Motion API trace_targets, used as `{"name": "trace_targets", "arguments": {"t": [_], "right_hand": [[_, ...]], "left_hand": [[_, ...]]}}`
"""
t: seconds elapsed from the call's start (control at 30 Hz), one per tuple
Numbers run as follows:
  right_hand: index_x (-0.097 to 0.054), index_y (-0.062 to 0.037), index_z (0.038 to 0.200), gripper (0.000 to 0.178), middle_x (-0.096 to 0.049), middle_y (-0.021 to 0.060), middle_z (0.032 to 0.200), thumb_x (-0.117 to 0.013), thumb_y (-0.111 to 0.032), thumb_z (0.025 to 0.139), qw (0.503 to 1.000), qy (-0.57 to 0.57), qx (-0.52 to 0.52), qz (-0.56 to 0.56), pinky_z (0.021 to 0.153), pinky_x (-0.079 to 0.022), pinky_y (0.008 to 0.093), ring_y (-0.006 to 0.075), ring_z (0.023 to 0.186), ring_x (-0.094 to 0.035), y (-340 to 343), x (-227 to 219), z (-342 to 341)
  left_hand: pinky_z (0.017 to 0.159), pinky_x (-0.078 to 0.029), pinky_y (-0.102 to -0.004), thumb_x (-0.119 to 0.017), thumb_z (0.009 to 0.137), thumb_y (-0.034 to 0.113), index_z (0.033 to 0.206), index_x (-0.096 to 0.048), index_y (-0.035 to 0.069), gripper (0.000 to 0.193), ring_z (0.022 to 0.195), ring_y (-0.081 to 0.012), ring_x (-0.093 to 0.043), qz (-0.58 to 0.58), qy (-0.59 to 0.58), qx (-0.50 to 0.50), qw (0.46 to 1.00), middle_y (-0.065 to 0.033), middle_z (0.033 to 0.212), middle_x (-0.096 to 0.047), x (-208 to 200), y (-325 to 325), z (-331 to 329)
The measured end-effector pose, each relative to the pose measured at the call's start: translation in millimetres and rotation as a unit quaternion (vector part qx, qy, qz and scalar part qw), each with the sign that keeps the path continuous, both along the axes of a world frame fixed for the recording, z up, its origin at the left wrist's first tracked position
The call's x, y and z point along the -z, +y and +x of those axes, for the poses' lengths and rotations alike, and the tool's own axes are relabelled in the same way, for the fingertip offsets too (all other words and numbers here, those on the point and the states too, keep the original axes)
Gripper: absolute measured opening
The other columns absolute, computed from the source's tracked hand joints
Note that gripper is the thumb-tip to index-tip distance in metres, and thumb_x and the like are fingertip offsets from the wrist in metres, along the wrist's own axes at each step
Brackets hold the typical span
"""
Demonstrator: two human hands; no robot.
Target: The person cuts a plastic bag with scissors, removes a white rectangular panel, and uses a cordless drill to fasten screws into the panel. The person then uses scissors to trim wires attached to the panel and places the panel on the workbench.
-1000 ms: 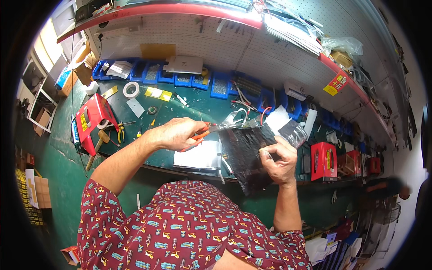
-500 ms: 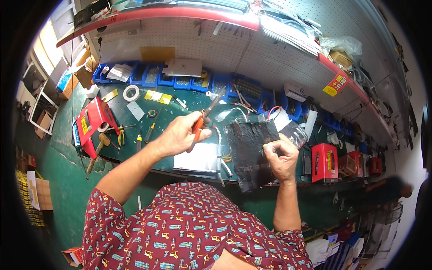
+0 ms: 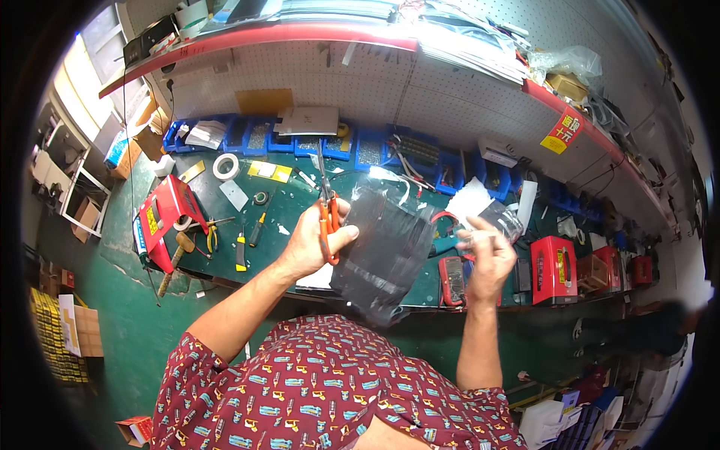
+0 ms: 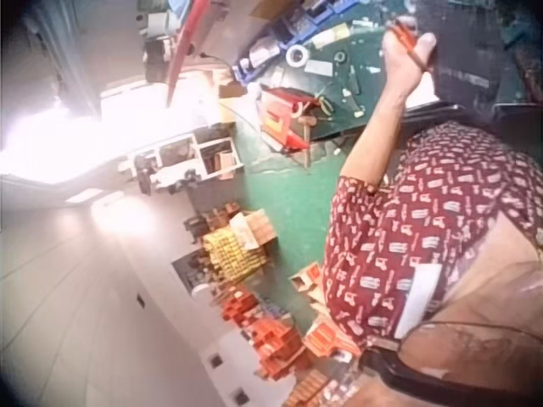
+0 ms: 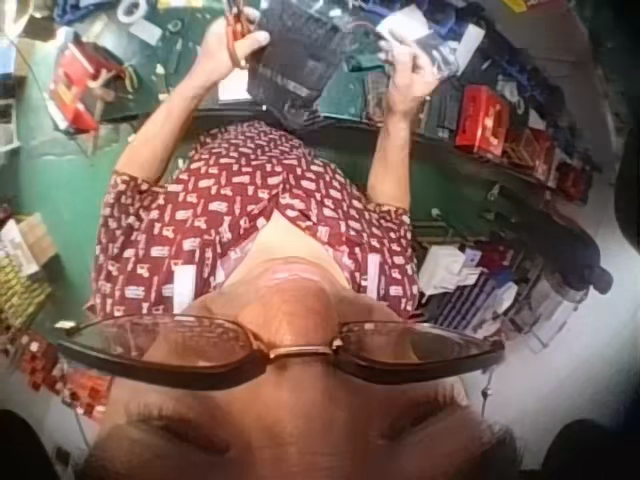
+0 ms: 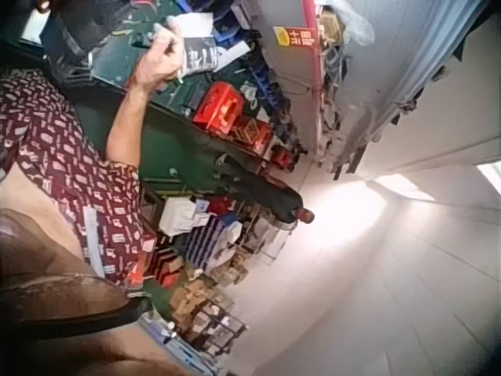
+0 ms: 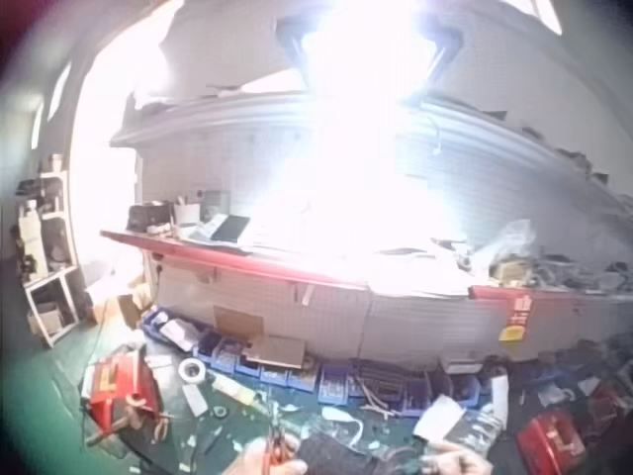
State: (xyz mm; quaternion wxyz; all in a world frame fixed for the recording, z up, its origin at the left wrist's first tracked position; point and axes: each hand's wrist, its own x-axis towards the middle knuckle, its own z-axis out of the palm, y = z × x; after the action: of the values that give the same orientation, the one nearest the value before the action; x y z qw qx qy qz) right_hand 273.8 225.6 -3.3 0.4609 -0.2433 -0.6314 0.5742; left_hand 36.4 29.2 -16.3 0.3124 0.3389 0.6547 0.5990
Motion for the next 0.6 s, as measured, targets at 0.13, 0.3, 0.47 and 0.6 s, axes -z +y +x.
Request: {"name": "trace_targets", "arguments": {"t": [0.13,0.3,0.47,0.6], "right_hand": [[-0.070,0.0060,0.110,0.021,-0.072,0.0127,0.109,-0.069,-0.004,0.091,0.998,-0.020,-0.023,0.058,0.081,-0.054,0.0260,0.0113,0.089,-0.066,15.8,-40.6,-22.5],[-0.066,0.0033,0.119,0.046,-0.075,0.0128,0.105,-0.070,-0.035,0.094,0.887,-0.147,-0.384,-0.210,0.063,-0.054,0.0262,0.0153,0.083,-0.071,35.9,-44.7,-63.3],[-0.070,-0.0016,0.100,0.022,-0.074,0.0079,0.094,-0.072,-0.023,0.094,0.884,-0.129,-0.385,-0.232,0.054,-0.050,0.0207,0.0079,0.067,-0.063,9.0,-37.6,-78.3],[-0.070,-0.0009,0.102,0.021,-0.074,0.0094,0.093,-0.070,-0.022,0.098,0.960,0.058,-0.146,-0.233,0.054,-0.056,0.0226,0.0106,0.067,-0.066,14.6,-19.8,-69.3]], "left_hand": [[0.078,-0.049,-0.0305,-0.080,0.083,0.018,0.112,-0.055,0.005,0.040,0.085,-0.0124,-0.054,-0.023,0.054,0.051,0.997,-0.0027,0.096,-0.052,-10.8,-12.8,-4.8],[0.078,-0.049,-0.0282,-0.079,0.084,0.014,0.110,-0.055,0.004,0.037,0.085,-0.0115,-0.054,-0.038,0.071,0.089,0.993,-0.0018,0.093,-0.053,-29.1,-17.6,-1.9],[0.072,-0.048,-0.0279,-0.079,0.084,0.012,0.108,-0.055,0.005,0.035,0.079,-0.0102,-0.051,-0.044,0.084,0.086,0.992,-0.0002,0.092,-0.051,-35.5,-34.3,-5.6],[0.068,-0.045,-0.0291,-0.077,0.085,0.015,0.101,-0.054,0.004,0.030,0.075,-0.0108,-0.047,-0.068,0.132,0.107,0.983,-0.0007,0.081,-0.050,-34.1,-57.5,-25.1]]}}
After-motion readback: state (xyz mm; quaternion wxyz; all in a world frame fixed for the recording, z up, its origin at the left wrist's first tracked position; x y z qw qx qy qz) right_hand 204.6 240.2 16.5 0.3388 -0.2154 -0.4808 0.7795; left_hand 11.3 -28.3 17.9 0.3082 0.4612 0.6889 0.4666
